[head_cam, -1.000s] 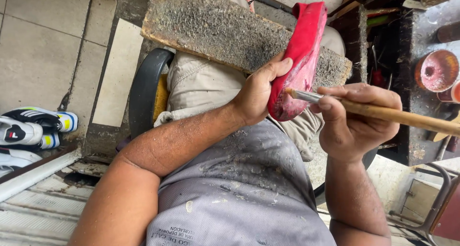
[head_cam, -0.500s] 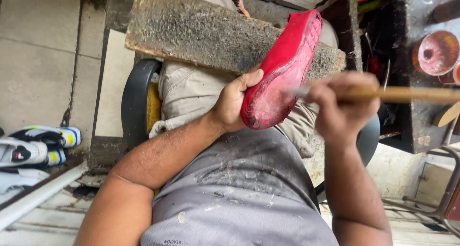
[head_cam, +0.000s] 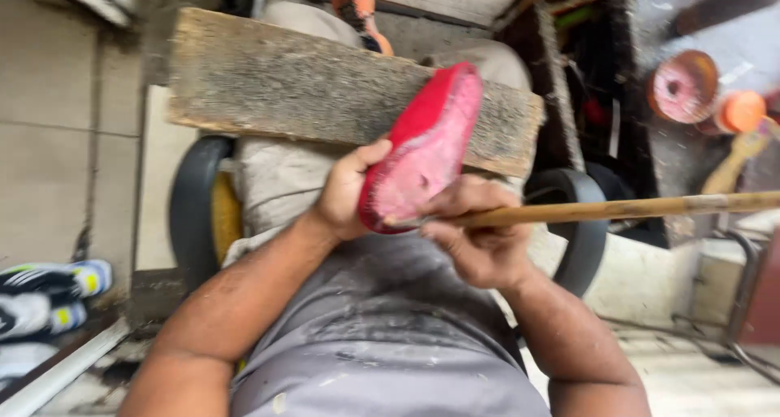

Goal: Applying red dye to the sole of a shoe using a handheld brush

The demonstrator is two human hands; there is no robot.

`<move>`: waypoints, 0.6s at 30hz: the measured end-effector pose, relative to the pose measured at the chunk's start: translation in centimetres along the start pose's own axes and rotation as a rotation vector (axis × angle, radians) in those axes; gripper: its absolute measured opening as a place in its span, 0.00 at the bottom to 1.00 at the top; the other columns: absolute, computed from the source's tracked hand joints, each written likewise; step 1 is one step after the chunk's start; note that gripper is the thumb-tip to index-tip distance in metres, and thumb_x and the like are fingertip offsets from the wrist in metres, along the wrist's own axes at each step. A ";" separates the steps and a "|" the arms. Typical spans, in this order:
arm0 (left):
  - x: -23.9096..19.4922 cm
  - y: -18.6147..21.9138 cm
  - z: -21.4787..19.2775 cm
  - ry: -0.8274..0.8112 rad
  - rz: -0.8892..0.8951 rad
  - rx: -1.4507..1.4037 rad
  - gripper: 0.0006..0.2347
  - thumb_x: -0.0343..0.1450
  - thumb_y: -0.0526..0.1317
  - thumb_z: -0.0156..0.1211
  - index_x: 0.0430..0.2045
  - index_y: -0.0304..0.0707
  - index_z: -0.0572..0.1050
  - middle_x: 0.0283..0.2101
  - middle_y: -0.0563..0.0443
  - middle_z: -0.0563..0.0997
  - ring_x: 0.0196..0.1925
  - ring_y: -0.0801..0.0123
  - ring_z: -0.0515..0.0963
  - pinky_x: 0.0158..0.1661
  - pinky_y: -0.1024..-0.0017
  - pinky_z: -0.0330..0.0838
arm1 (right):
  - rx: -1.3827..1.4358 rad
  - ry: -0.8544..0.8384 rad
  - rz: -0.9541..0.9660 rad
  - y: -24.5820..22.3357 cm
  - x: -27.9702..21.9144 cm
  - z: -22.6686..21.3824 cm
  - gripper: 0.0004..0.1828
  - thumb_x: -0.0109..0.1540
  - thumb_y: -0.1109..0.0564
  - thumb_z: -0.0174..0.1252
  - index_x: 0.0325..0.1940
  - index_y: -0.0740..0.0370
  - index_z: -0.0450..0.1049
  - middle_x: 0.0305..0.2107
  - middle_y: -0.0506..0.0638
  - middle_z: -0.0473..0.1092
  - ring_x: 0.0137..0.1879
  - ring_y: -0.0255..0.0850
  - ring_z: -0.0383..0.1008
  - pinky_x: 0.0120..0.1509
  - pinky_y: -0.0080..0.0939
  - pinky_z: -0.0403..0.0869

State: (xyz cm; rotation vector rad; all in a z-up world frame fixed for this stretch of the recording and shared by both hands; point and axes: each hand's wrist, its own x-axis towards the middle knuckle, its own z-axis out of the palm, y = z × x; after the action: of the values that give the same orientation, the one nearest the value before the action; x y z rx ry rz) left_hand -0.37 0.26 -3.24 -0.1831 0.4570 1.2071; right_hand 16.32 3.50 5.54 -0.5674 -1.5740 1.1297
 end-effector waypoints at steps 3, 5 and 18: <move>-2.0 2.5 5.7 0.034 -0.033 0.371 0.21 0.75 0.43 0.43 0.59 0.31 0.70 0.53 0.23 0.78 0.55 0.40 0.78 0.58 0.49 0.69 | -0.117 0.055 0.063 -1.1 2.0 -5.4 0.14 0.54 0.70 0.70 0.34 0.68 0.69 0.27 0.63 0.74 0.25 0.45 0.74 0.29 0.39 0.75; -3.4 4.2 7.0 0.048 0.006 0.704 0.25 0.78 0.42 0.30 0.63 0.19 0.66 0.59 0.13 0.74 0.64 0.33 0.73 0.69 0.51 0.61 | -0.275 0.167 0.062 -1.2 3.5 -11.6 0.13 0.58 0.70 0.67 0.36 0.67 0.68 0.29 0.63 0.74 0.25 0.45 0.74 0.30 0.39 0.76; -6.0 8.0 4.6 -0.191 0.255 0.643 0.60 0.42 0.36 0.72 0.76 0.45 0.43 0.65 0.32 0.64 0.65 0.49 0.68 0.64 0.57 0.62 | -0.902 0.397 0.308 5.8 5.5 -31.5 0.12 0.61 0.71 0.65 0.40 0.58 0.73 0.31 0.52 0.76 0.38 0.37 0.80 0.42 0.34 0.84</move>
State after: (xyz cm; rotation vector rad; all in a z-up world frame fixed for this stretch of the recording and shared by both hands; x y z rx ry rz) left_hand -8.31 -0.29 4.33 0.5506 0.6902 1.2517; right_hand 42.66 22.28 2.55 -1.5662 -1.6127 0.4029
